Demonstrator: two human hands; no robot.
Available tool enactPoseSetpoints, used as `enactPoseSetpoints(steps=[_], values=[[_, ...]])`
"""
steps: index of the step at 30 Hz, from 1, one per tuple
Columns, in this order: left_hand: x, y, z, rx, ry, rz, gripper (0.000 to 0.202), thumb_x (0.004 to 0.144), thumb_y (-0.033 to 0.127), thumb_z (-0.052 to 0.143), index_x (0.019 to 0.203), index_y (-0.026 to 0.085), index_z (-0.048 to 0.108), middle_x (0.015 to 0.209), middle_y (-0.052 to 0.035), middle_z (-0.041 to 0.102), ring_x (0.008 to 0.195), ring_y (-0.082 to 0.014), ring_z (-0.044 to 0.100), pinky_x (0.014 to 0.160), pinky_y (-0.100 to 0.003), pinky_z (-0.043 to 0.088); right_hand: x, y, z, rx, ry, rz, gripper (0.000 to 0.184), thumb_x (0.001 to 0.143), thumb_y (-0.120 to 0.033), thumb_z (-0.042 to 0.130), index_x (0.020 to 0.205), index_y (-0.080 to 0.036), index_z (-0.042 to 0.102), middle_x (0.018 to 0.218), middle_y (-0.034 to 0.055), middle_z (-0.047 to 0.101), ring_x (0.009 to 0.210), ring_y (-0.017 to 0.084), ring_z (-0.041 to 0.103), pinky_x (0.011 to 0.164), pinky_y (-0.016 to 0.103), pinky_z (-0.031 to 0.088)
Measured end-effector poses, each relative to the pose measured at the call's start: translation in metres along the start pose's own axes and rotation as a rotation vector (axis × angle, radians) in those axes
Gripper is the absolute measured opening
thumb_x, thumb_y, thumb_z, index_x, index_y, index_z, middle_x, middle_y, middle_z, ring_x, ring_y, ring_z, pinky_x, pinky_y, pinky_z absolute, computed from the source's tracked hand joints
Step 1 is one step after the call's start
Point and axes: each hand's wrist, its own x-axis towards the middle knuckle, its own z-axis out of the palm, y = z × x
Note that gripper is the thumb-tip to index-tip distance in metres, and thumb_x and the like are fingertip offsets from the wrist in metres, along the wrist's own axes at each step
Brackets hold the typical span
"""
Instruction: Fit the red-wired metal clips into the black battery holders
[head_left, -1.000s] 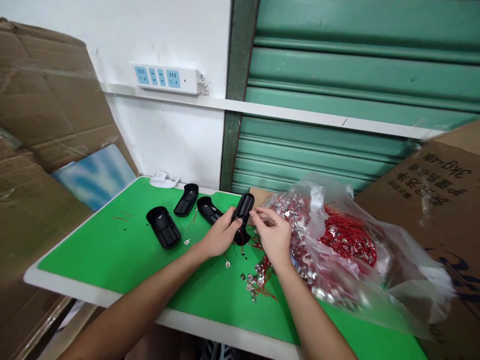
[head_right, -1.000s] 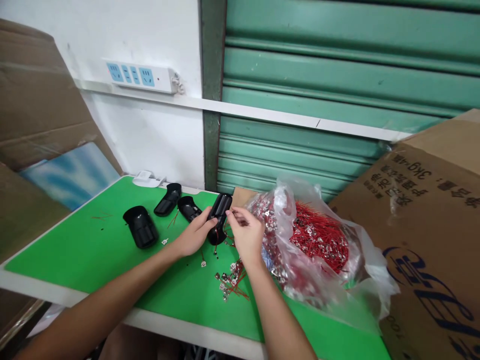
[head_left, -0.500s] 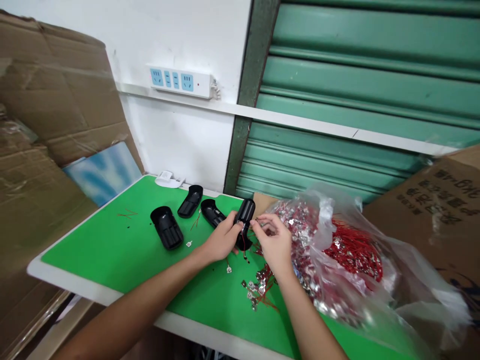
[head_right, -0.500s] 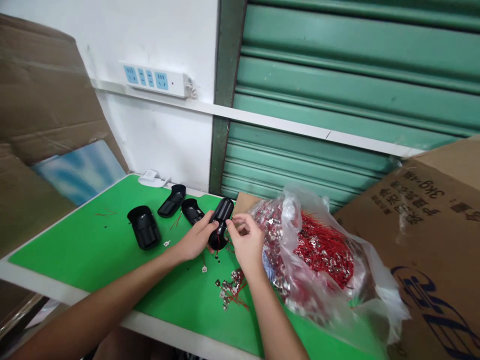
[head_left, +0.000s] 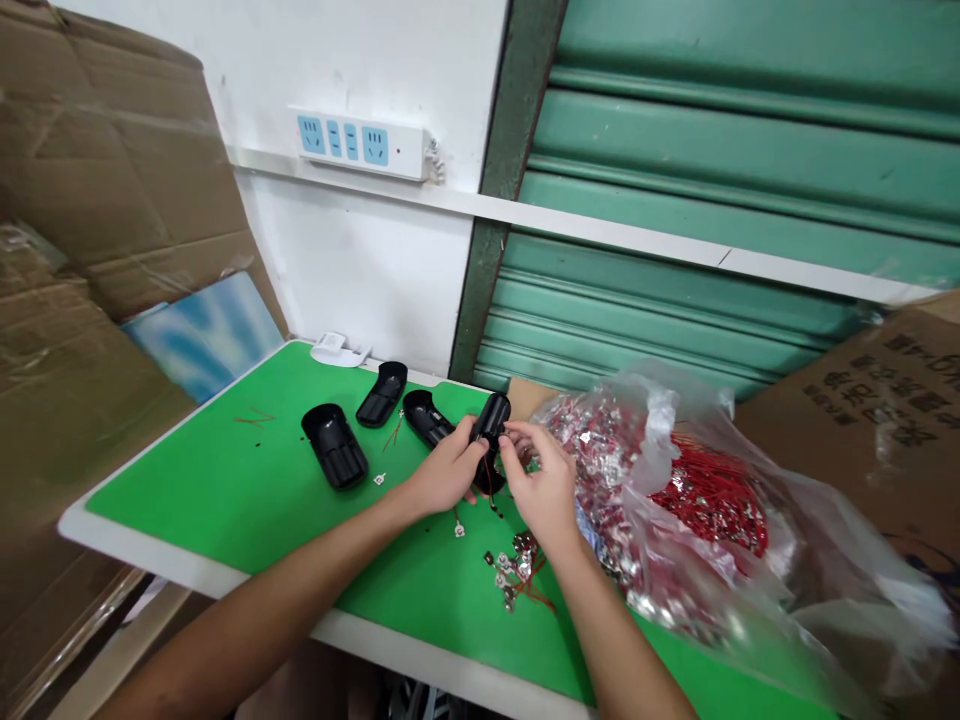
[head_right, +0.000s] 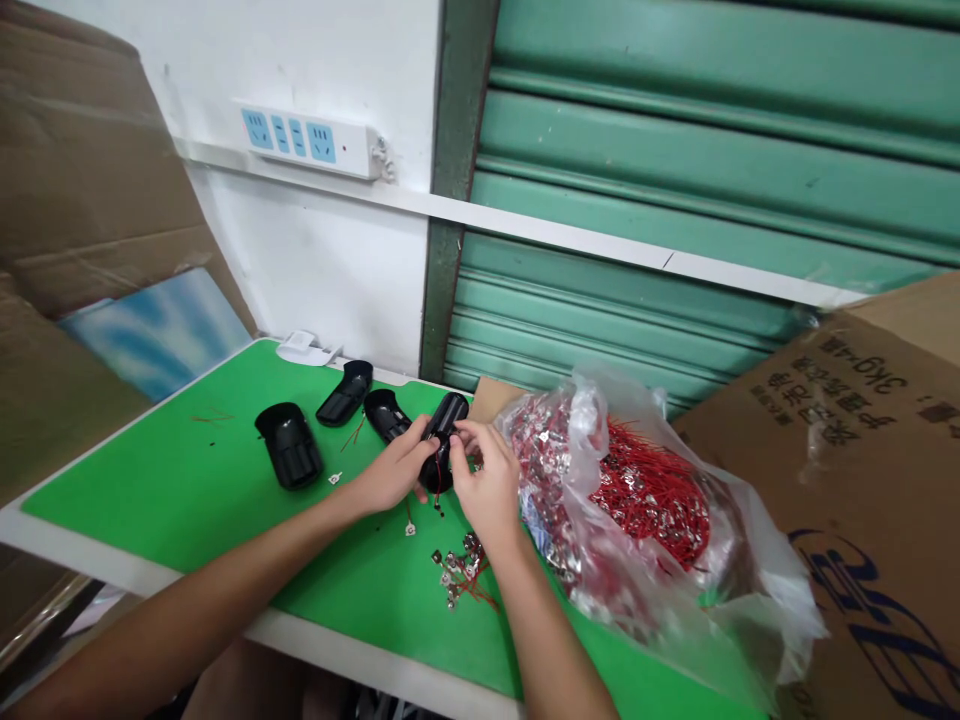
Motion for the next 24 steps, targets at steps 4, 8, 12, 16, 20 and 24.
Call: enactPoseSetpoints(steps=[4,8,12,16,20,24], values=[[0.000,0.002,-0.001,0.015,-0.006,-0.013,0.024,0.099,0.037,0.037,0.118,0.022,0.042,0.079,0.0017,0.050,0.060,-0.0154,0.062,0.041,-0.024,0.052,-0.001,0.002,0.001,-0.013,-0.034,0.007,0.006,0.088,-0.017,0.063,0.091,-0.022,0.061,0.079,-0.0002,0.066,0.068,0.016,0.063,0.065,0.028,0.052],[0.001,0.000,-0.004,0.033,-0.010,0.016,0.023,0.099,0.038,0.038,0.115,0.022,0.043,0.080,0.0015,0.050,0.062,-0.0159,0.062,0.042,-0.025,0.053,0.001,-0.002,-0.001,-0.020,-0.097,-0.059,0.009,0.092,-0.015,0.058,0.090,-0.022,0.063,0.081,0.0015,0.065,0.073,0.017,0.063,0.068,0.029,0.053],[0.001,0.000,-0.007,0.090,-0.006,0.035,0.022,0.099,0.039,0.038,0.111,0.021,0.044,0.083,0.0003,0.051,0.063,-0.0164,0.062,0.042,-0.026,0.053,0.004,-0.003,-0.004,-0.023,-0.165,-0.091,0.013,0.096,-0.016,0.055,0.097,-0.022,0.067,0.090,0.0046,0.067,0.081,0.019,0.066,0.074,0.031,0.055],[-0.003,0.004,-0.010,0.183,-0.036,0.042,0.029,0.100,0.039,0.036,0.122,0.021,0.043,0.081,0.0002,0.055,0.059,-0.0170,0.062,0.040,-0.025,0.050,0.004,0.002,-0.006,-0.022,-0.232,-0.108,0.015,0.096,-0.017,0.055,0.104,-0.023,0.067,0.093,0.0048,0.068,0.086,0.020,0.068,0.080,0.034,0.057],[-0.006,0.005,-0.011,0.274,-0.071,0.101,0.035,0.102,0.037,0.034,0.131,0.020,0.044,0.076,0.0010,0.057,0.053,-0.0166,0.059,0.046,-0.028,0.050,0.002,0.005,-0.007,0.048,-0.231,-0.043,0.039,0.091,-0.014,0.059,0.128,-0.024,0.053,0.090,0.0014,0.068,0.082,0.019,0.070,0.081,0.034,0.059],[-0.004,0.001,-0.012,0.389,-0.046,0.299,0.032,0.102,0.031,0.036,0.125,0.018,0.053,0.104,-0.0077,0.067,0.093,-0.0227,0.068,0.087,-0.037,0.054,0.002,0.004,-0.009,0.036,-0.250,-0.023,0.049,0.089,-0.014,0.060,0.135,-0.024,0.045,0.090,0.0008,0.068,0.089,0.020,0.070,0.090,0.037,0.057]])
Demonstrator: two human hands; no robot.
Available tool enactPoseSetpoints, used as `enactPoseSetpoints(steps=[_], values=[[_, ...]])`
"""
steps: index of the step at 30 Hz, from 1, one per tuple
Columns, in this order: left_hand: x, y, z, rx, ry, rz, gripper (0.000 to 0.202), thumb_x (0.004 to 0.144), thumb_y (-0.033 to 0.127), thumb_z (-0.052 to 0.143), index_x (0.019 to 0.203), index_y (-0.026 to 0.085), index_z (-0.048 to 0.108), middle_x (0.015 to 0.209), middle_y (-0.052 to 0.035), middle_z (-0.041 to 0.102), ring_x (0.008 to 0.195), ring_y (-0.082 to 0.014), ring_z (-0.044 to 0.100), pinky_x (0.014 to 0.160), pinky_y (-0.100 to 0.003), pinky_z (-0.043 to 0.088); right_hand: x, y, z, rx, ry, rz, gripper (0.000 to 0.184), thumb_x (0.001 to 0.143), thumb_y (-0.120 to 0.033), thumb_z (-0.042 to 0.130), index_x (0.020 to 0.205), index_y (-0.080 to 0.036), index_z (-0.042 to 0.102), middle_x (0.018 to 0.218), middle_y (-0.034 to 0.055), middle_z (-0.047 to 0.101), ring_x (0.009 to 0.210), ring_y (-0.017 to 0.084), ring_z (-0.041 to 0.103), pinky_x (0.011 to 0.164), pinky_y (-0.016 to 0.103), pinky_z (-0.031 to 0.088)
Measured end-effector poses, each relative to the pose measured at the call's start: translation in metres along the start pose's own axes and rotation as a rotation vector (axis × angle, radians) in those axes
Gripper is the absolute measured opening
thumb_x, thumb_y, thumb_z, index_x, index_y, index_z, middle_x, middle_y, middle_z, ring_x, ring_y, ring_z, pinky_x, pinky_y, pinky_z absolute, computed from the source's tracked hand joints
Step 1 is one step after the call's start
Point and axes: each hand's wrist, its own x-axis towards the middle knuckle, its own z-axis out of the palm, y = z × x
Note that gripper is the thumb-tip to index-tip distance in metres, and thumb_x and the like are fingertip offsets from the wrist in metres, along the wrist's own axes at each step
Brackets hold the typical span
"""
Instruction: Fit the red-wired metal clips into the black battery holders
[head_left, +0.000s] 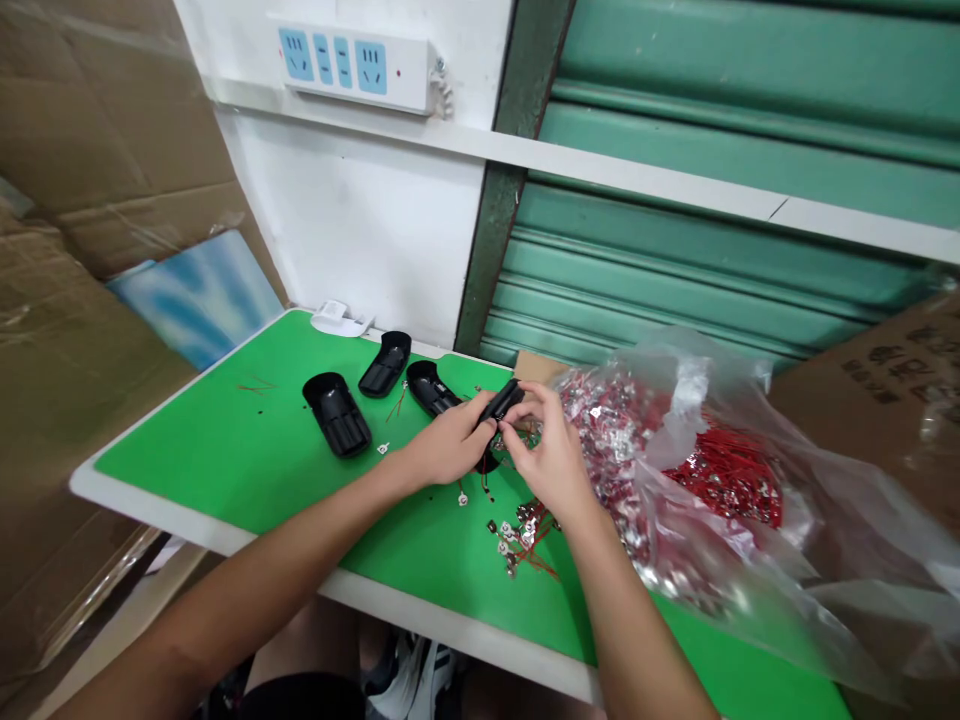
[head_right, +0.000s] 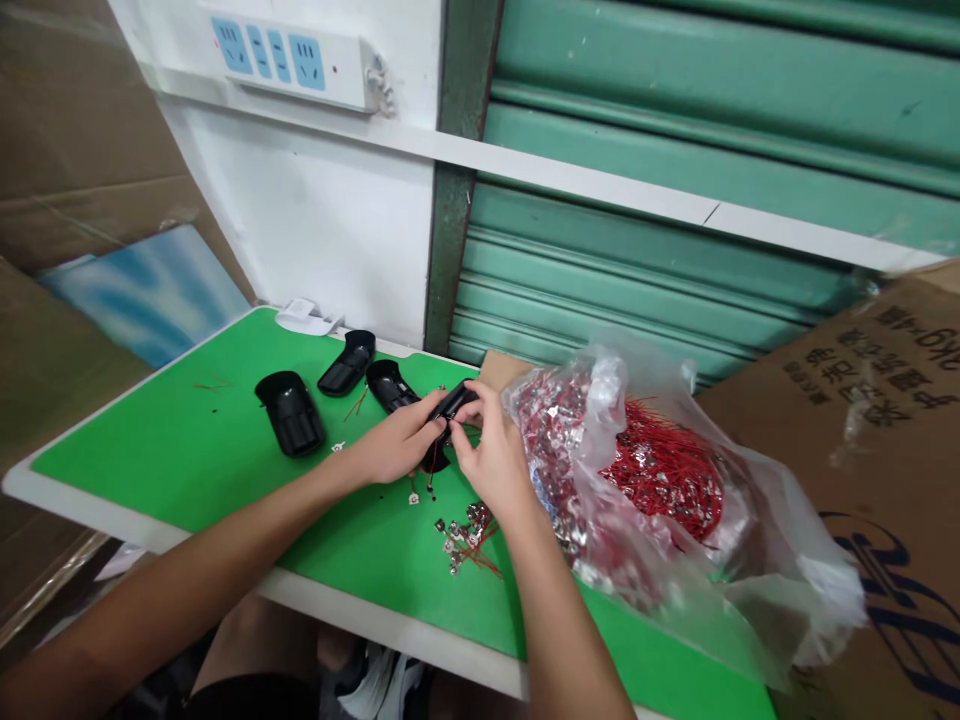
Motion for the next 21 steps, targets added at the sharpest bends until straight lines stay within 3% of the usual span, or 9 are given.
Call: enactPoseSetpoints(steps=[2,6,10,15,21], values=[[0.001,-0.002,0.000,0.024,0.008,0.047,0.032,0.102,0.030,0.035,0.125,0.018,0.053,0.116,-0.0101,0.067,0.108,-0.0249,0.065,0.100,-0.040,0.049,0.000,-0.002,-0.001,-0.017,0.004,0.005,0.050,0.089,-0.014,0.060,0.136,-0.024,0.043,0.090,0.0010,0.069,0.092,0.020,0.070,0.093,0.039,0.056],[0.001,-0.002,0.000,0.023,0.011,0.069,0.035,0.102,0.030,0.035,0.130,0.019,0.053,0.115,-0.0095,0.067,0.112,-0.0254,0.063,0.106,-0.041,0.046,0.000,-0.007,-0.003,-0.027,0.027,0.049,0.051,0.090,-0.016,0.061,0.136,-0.023,0.042,0.091,0.0007,0.070,0.088,0.021,0.070,0.090,0.040,0.055],[0.000,0.000,0.000,0.025,0.021,0.084,0.035,0.101,0.029,0.036,0.131,0.020,0.054,0.115,-0.0091,0.068,0.113,-0.0259,0.063,0.107,-0.041,0.046,0.001,-0.011,-0.004,-0.028,0.025,0.101,0.050,0.090,-0.018,0.061,0.136,-0.023,0.042,0.092,0.0009,0.071,0.074,0.019,0.068,0.079,0.037,0.056],[0.001,-0.002,0.001,0.031,0.027,0.086,0.038,0.101,0.028,0.036,0.134,0.020,0.054,0.116,-0.0091,0.068,0.113,-0.0254,0.063,0.108,-0.040,0.045,0.001,-0.011,-0.004,-0.031,0.041,0.085,0.048,0.089,-0.016,0.059,0.133,-0.023,0.043,0.091,0.0010,0.071,0.089,0.021,0.072,0.085,0.037,0.056],[0.000,-0.001,0.003,0.039,0.016,0.050,0.039,0.101,0.027,0.036,0.135,0.018,0.054,0.116,-0.0091,0.068,0.108,-0.0251,0.064,0.100,-0.038,0.048,0.001,-0.009,-0.004,-0.041,0.036,0.065,0.045,0.090,-0.018,0.059,0.131,-0.024,0.043,0.088,0.0003,0.070,0.089,0.021,0.072,0.084,0.035,0.055]])
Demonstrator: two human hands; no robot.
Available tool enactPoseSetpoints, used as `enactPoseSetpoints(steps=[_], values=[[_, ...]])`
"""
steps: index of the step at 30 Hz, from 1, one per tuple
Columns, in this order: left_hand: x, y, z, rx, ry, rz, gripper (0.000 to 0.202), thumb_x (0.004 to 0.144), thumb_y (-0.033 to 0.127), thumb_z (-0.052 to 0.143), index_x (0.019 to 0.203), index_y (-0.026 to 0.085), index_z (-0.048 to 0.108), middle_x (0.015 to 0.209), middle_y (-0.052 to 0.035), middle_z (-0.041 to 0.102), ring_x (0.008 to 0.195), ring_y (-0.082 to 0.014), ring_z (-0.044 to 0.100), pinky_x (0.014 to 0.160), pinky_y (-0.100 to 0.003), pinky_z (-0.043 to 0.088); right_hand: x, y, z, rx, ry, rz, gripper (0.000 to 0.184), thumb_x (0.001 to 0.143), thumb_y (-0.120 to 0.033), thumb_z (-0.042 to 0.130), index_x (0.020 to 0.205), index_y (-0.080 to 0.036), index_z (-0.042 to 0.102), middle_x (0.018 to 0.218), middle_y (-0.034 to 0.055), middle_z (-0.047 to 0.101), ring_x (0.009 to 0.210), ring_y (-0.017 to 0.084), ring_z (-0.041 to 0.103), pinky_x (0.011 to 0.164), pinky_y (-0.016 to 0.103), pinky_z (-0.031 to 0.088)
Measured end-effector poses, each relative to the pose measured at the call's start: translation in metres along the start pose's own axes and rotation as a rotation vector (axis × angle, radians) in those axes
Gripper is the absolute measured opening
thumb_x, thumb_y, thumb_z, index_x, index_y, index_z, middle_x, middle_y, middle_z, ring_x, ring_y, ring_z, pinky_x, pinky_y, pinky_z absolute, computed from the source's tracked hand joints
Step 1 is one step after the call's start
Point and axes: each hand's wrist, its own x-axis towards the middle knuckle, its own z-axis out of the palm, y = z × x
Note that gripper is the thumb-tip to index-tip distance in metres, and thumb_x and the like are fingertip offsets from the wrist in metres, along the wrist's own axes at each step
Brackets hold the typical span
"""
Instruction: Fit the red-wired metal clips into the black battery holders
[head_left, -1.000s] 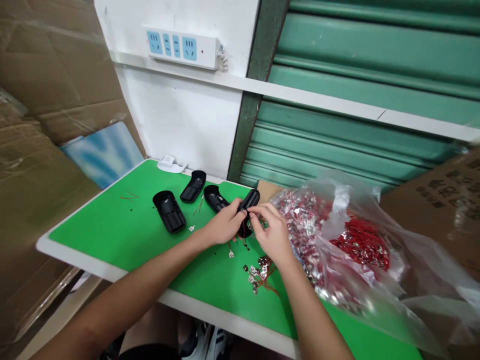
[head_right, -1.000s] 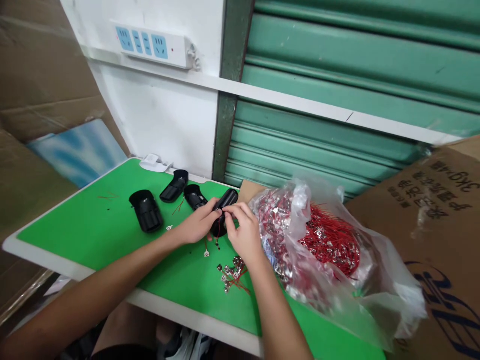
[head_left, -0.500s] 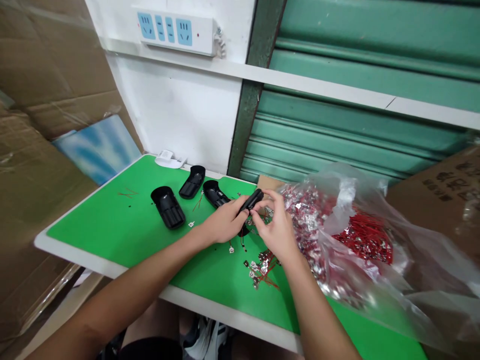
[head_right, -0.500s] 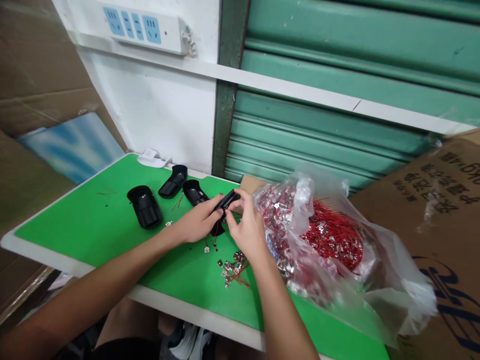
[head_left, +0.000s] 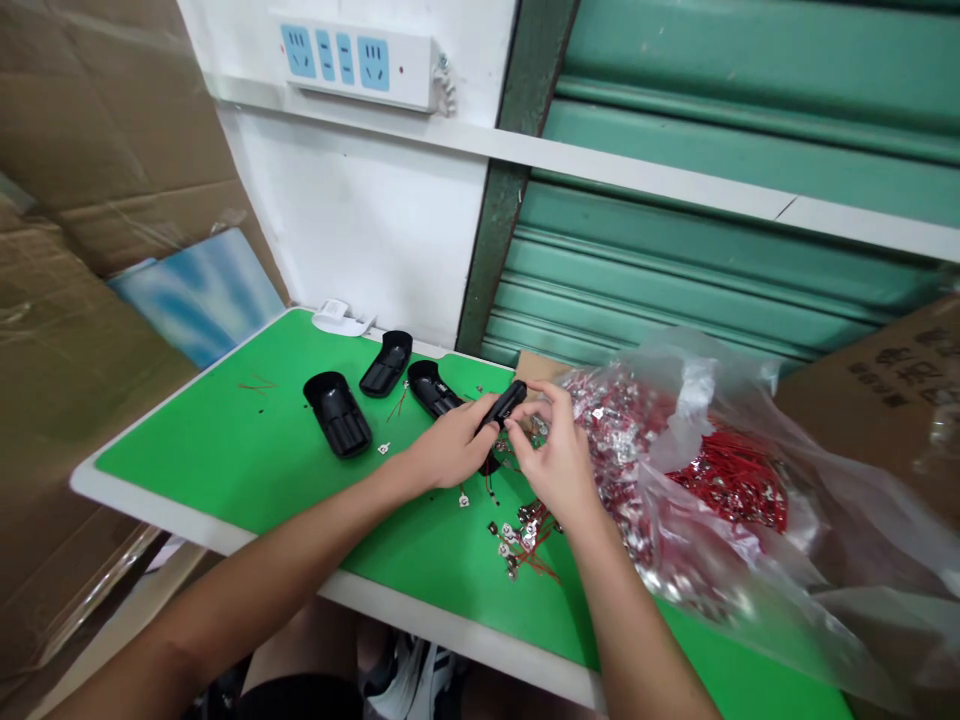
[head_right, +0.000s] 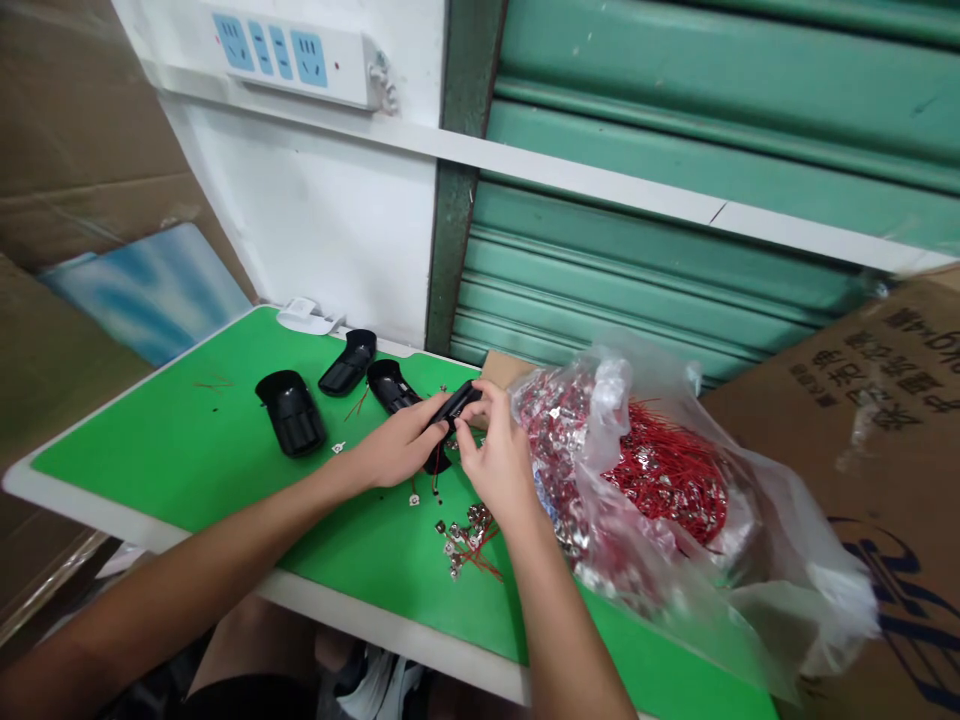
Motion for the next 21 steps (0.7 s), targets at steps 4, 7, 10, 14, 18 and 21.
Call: enactPoseSetpoints(steps=[4,7,10,14,18,21], values=[[-0.0005,0.0030,0.0004,-0.022,0.008,-0.067,0.036,0.101,0.027,0.035,0.129,0.017,0.055,0.111,-0.0087,0.068,0.101,-0.0239,0.066,0.093,-0.036,0.050,0.0000,0.0012,-0.0013,0.005,-0.048,-0.031,0.046,0.089,-0.017,0.059,0.132,-0.024,0.043,0.088,0.0000,0.070,0.087,0.020,0.072,0.086,0.036,0.056],[-0.0006,0.0036,0.0011,-0.018,0.005,-0.042,0.035,0.100,0.026,0.036,0.128,0.017,0.055,0.112,-0.0090,0.068,0.104,-0.0245,0.065,0.094,-0.036,0.049,0.0001,0.0026,-0.0017,-0.013,-0.058,-0.045,0.046,0.088,-0.017,0.059,0.132,-0.024,0.044,0.089,0.0013,0.071,0.089,0.021,0.073,0.086,0.037,0.056],[-0.0005,0.0031,0.0015,-0.016,-0.002,-0.014,0.036,0.100,0.026,0.036,0.129,0.017,0.055,0.113,-0.0091,0.068,0.106,-0.0252,0.064,0.097,-0.037,0.048,0.0003,0.0037,-0.0018,-0.022,-0.035,-0.046,0.046,0.088,-0.017,0.059,0.131,-0.023,0.045,0.089,0.0017,0.071,0.089,0.022,0.073,0.086,0.037,0.056],[-0.0008,0.0032,0.0016,-0.018,0.001,-0.010,0.040,0.100,0.027,0.036,0.135,0.018,0.054,0.115,-0.0089,0.068,0.108,-0.0255,0.063,0.099,-0.038,0.048,0.0004,0.0033,-0.0027,-0.018,-0.033,-0.019,0.044,0.088,-0.018,0.060,0.129,-0.024,0.045,0.088,0.0009,0.071,0.088,0.021,0.073,0.086,0.036,0.055],[-0.0013,0.0036,0.0022,-0.002,0.010,-0.036,0.042,0.100,0.027,0.036,0.137,0.018,0.054,0.116,-0.0098,0.068,0.108,-0.0259,0.064,0.098,-0.039,0.049,0.0004,0.0024,-0.0026,-0.020,-0.030,0.000,0.044,0.088,-0.017,0.059,0.129,-0.024,0.045,0.088,0.0009,0.072,0.087,0.022,0.073,0.086,0.037,0.056],[-0.0014,0.0021,0.0033,-0.004,0.023,-0.036,0.042,0.100,0.028,0.038,0.136,0.019,0.055,0.116,-0.0098,0.069,0.107,-0.0260,0.064,0.099,-0.039,0.049,0.0003,0.0023,-0.0019,-0.011,-0.035,0.019,0.043,0.087,-0.018,0.060,0.128,-0.025,0.045,0.089,0.0009,0.072,0.087,0.021,0.073,0.085,0.036,0.056]])
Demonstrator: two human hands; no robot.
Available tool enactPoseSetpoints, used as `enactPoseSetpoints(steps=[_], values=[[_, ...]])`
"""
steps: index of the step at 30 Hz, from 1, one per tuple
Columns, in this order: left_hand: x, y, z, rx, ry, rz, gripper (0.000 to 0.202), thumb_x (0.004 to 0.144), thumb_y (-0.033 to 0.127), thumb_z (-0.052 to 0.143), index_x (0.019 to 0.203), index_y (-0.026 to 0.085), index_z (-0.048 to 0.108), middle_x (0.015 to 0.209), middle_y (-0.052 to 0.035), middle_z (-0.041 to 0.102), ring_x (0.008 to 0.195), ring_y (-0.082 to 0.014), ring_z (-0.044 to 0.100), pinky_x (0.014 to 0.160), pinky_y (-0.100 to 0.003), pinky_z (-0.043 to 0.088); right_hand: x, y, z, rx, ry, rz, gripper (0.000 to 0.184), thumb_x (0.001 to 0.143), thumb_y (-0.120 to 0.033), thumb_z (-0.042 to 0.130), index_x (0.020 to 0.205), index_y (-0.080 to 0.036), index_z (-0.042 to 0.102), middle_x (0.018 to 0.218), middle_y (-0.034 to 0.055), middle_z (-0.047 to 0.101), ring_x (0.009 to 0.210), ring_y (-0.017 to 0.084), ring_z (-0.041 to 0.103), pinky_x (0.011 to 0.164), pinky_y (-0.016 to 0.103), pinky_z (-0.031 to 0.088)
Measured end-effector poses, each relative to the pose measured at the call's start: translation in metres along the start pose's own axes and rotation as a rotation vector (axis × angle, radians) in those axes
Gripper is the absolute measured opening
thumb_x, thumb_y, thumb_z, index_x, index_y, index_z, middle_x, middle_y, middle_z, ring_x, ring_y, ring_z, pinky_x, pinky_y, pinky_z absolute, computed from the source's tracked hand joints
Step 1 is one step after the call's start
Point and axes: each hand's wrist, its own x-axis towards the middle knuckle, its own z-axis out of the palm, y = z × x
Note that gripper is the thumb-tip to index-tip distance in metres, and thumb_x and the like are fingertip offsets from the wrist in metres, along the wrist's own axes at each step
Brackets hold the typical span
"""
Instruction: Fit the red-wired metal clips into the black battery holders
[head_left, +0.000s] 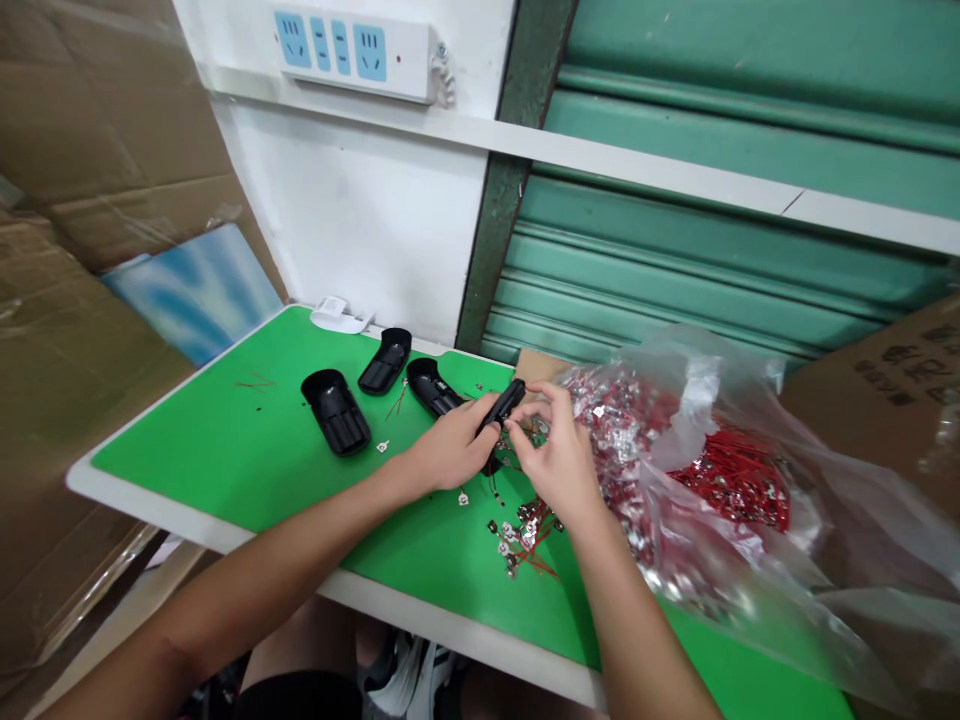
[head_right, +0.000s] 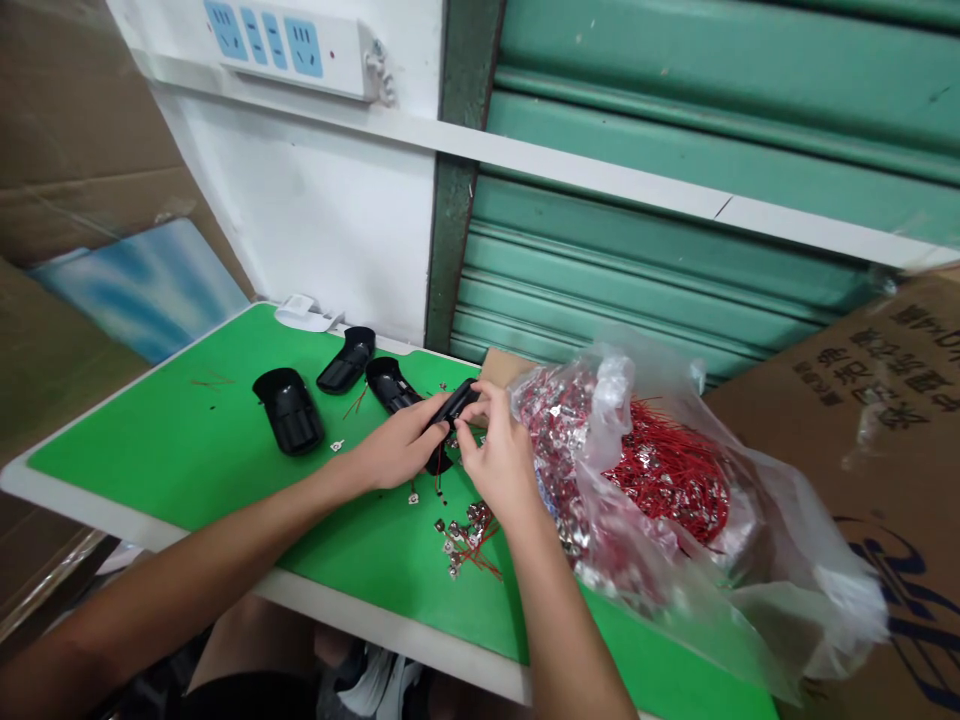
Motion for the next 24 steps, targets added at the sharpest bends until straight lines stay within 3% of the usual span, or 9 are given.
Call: enactPoseSetpoints(steps=[10,16,24], values=[[0.000,-0.002,0.002,-0.026,0.048,-0.002,0.038,0.097,0.028,0.043,0.131,0.020,0.057,0.112,-0.0096,0.071,0.113,-0.0273,0.064,0.106,-0.042,0.048,-0.002,0.003,0.006,-0.027,0.031,-0.026,0.040,0.089,-0.017,0.059,0.126,-0.024,0.046,0.090,0.0023,0.072,0.087,0.022,0.074,0.085,0.037,0.058],[0.000,0.001,0.003,-0.013,0.065,-0.006,0.033,0.097,0.025,0.041,0.123,0.019,0.060,0.112,-0.0097,0.070,0.107,-0.0263,0.065,0.103,-0.041,0.050,-0.005,0.006,0.011,-0.088,0.079,-0.081,0.037,0.091,-0.018,0.058,0.126,-0.023,0.047,0.093,0.0051,0.073,0.086,0.023,0.075,0.078,0.036,0.061],[-0.002,0.003,0.005,0.019,0.060,-0.026,0.036,0.096,0.026,0.042,0.128,0.019,0.057,0.120,-0.0122,0.066,0.113,-0.0277,0.062,0.106,-0.042,0.046,-0.005,0.003,0.011,-0.073,0.063,-0.059,0.038,0.090,-0.020,0.059,0.127,-0.023,0.051,0.091,0.0041,0.072,0.081,0.022,0.072,0.077,0.036,0.059]])
